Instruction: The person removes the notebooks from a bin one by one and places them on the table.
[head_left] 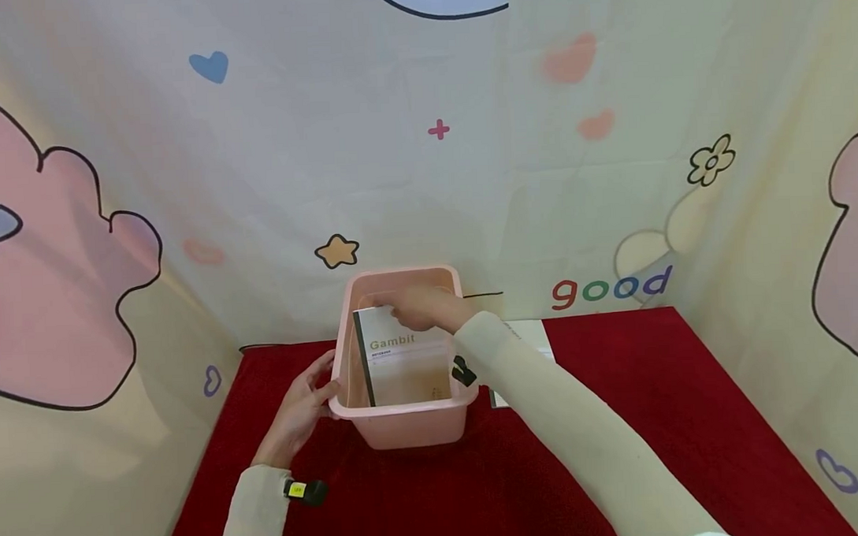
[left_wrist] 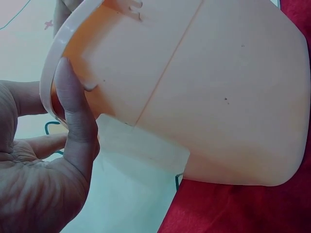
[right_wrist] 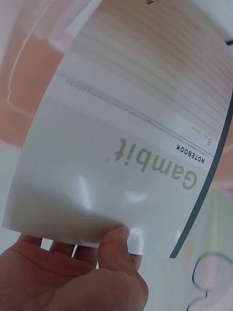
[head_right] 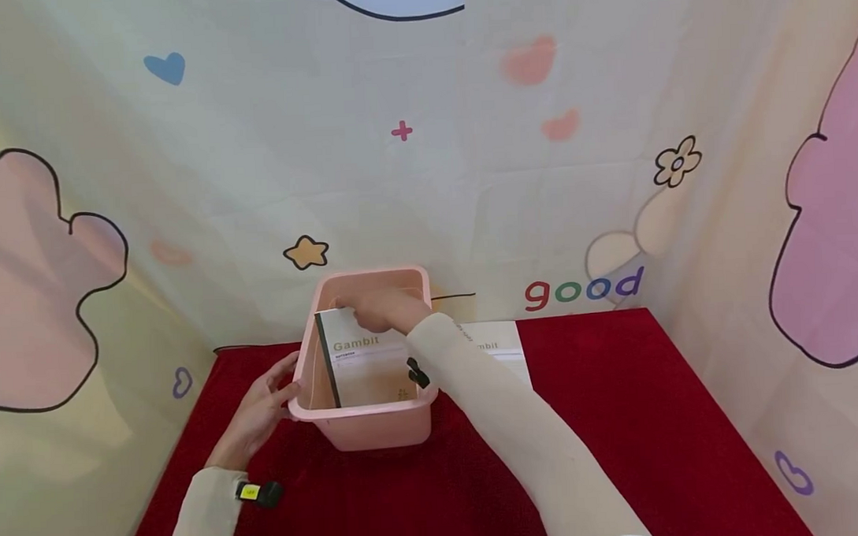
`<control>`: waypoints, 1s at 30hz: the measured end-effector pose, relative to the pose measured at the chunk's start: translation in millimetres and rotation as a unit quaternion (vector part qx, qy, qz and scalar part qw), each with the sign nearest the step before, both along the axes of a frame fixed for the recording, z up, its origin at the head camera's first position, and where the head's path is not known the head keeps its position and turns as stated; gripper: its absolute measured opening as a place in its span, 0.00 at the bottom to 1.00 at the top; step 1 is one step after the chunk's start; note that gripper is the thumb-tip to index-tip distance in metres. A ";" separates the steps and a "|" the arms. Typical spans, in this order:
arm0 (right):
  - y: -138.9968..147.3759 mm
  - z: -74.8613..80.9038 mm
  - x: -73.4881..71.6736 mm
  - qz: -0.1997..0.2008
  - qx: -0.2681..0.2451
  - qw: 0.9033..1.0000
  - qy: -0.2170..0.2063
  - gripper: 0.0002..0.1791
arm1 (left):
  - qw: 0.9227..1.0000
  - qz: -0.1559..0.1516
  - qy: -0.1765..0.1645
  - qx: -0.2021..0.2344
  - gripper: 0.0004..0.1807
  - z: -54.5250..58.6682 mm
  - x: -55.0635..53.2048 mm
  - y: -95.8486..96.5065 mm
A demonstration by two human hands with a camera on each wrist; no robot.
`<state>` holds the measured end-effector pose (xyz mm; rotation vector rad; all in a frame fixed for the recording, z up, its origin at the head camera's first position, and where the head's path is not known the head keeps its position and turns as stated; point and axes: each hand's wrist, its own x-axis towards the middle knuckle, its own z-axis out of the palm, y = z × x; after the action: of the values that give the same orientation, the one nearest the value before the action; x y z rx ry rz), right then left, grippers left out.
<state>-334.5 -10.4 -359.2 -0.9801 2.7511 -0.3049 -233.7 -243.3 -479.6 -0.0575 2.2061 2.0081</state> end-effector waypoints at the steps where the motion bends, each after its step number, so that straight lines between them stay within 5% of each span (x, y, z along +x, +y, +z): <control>1: 2.7 3.5 1.5 0.004 0.008 1.000 0.026 0.24 | 1.000 0.001 -0.003 0.001 0.35 0.1 0.0 0.8; 4: 10.4 11.4 6.4 0.018 0.003 0.994 0.105 0.27 | 1.000 0.000 -0.004 -0.003 0.36 -0.1 0.7 1.6; 10: 21.4 23.0 21.0 -0.003 -0.041 0.983 0.180 0.23 | 1.000 -0.001 0.006 -0.008 0.36 0.4 1.7 1.0; 16: 30.2 39.2 36.4 -0.005 -0.095 0.959 0.267 0.20 | 1.000 -0.008 0.006 -0.001 0.37 -1.5 0.9 1.8; 20: 40.9 49.6 46.3 0.006 -0.147 0.932 0.330 0.18 | 1.000 -0.007 0.009 -0.004 0.36 -2.1 0.1 2.3; 26: 67.8 63.8 53.7 0.036 -0.220 0.873 0.434 0.14 | 1.000 -0.002 0.010 -0.003 0.37 -2.7 0.1 3.8; 30: 86.9 74.4 57.0 0.031 -0.256 0.844 0.471 0.11 | 1.000 0.008 0.005 -0.002 0.37 -1.9 1.7 2.1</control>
<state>-277.5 76.5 -284.8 -1.7216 3.5772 -0.7436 -232.0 -241.2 -481.6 -0.0662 2.2226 2.0164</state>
